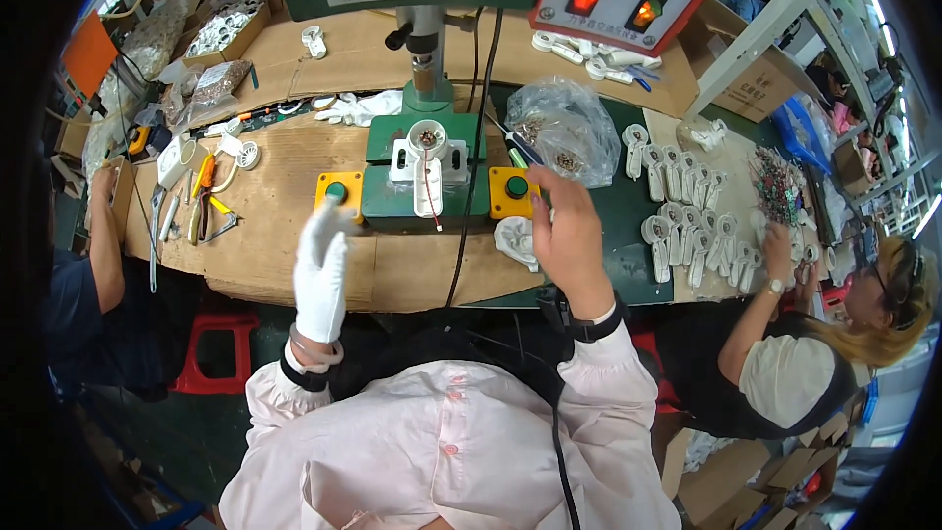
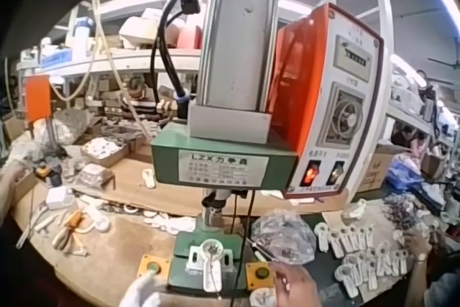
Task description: The person assembles fan components by placing a motor into a housing, pressing two buttons on a machine, and wiping the assembly with a cloth before placing it on the table.
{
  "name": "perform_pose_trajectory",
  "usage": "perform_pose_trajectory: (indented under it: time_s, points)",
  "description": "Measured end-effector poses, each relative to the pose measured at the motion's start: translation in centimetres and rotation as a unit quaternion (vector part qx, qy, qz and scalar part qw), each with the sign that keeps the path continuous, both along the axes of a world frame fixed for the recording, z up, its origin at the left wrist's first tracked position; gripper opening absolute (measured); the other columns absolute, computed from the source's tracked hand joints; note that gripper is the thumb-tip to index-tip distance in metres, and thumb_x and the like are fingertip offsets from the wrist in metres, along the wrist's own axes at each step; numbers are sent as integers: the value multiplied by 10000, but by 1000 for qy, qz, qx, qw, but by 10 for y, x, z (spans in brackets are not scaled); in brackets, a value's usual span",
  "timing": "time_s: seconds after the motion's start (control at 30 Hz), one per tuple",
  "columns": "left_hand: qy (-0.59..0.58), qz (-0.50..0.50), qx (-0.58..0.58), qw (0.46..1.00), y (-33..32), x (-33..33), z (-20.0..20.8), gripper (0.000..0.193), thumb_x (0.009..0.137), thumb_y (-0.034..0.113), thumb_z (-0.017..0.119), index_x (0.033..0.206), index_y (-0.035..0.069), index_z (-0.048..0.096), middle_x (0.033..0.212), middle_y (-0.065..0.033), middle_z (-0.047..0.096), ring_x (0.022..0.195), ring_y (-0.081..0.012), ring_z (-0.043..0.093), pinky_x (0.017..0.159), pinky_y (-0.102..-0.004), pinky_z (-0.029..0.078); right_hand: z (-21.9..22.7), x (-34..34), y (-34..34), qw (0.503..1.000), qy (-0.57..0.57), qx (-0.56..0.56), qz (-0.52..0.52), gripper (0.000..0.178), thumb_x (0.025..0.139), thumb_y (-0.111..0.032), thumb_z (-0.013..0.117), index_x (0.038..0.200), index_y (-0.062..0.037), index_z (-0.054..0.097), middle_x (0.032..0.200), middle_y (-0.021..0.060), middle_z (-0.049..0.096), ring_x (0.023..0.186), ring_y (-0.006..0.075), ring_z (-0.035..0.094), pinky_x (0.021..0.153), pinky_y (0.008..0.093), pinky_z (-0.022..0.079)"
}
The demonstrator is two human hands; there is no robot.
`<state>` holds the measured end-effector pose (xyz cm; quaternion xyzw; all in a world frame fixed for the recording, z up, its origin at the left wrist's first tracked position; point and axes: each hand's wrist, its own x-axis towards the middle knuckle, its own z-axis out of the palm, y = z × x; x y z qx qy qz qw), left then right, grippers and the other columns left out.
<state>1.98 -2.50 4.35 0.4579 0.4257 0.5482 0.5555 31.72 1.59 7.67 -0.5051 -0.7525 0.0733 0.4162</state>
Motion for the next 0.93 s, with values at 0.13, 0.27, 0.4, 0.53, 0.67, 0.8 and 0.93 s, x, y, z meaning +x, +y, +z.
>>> perform_pose_trajectory:
  time_s: [0.13,0.27,0.4,0.53,0.67,0.8,0.93]
  points:
    - [460,234,286,807,20,-17,-6,524,877,156,695,1338,-4,502,1216,-160,609,1142,-330,556,984,-422,437,-30,0,-6,997,-70,-7,-27,389,835,-26,633,1221,-19,588,1094,152,649,1095,358,570,941,424,460]
    - [597,196,286,723,26,-18,-1,516,834,160,731,1296,14,554,1137,-186,628,1141,-361,545,981,-437,429,-26,-8,-5,986,-162,29,-37,386,828,-36,636,1212,-26,598,1073,132,656,1079,352,568,916,424,464]
    - [613,163,257,729,33,-17,5,495,842,171,724,1287,22,565,1122,-202,628,1147,-375,539,991,-438,422,-21,-8,9,976,-206,68,-28,351,846,-53,626,1196,-32,606,1063,125,658,1040,351,579,879,419,473]
    - [551,173,247,778,39,-15,-4,509,873,168,696,1324,5,525,1213,-211,596,1181,-364,528,1020,-434,408,-25,13,13,995,-77,46,-45,275,872,-69,610,1145,-35,627,1028,139,664,976,353,606,832,415,489]
    - [415,239,254,840,33,-20,-51,522,926,147,638,1386,-13,450,1361,-204,509,1259,-327,496,1077,-426,375,-33,54,34,993,-39,34,-107,199,902,-77,584,1085,-37,650,994,163,673,925,360,632,794,410,506]
    - [268,265,160,912,37,-28,-64,524,984,115,547,1459,4,355,1466,-159,432,1336,-277,436,1126,-389,326,-47,88,69,985,-124,-32,-112,185,905,-102,592,1070,-53,660,979,175,680,917,363,643,776,413,514]
    - [227,271,121,928,34,-37,-70,551,987,102,544,1485,19,324,1501,-140,400,1363,-276,415,1144,-381,302,-54,81,93,952,-261,-121,-107,234,897,-148,610,1112,-81,676,976,186,682,936,355,649,791,413,524]
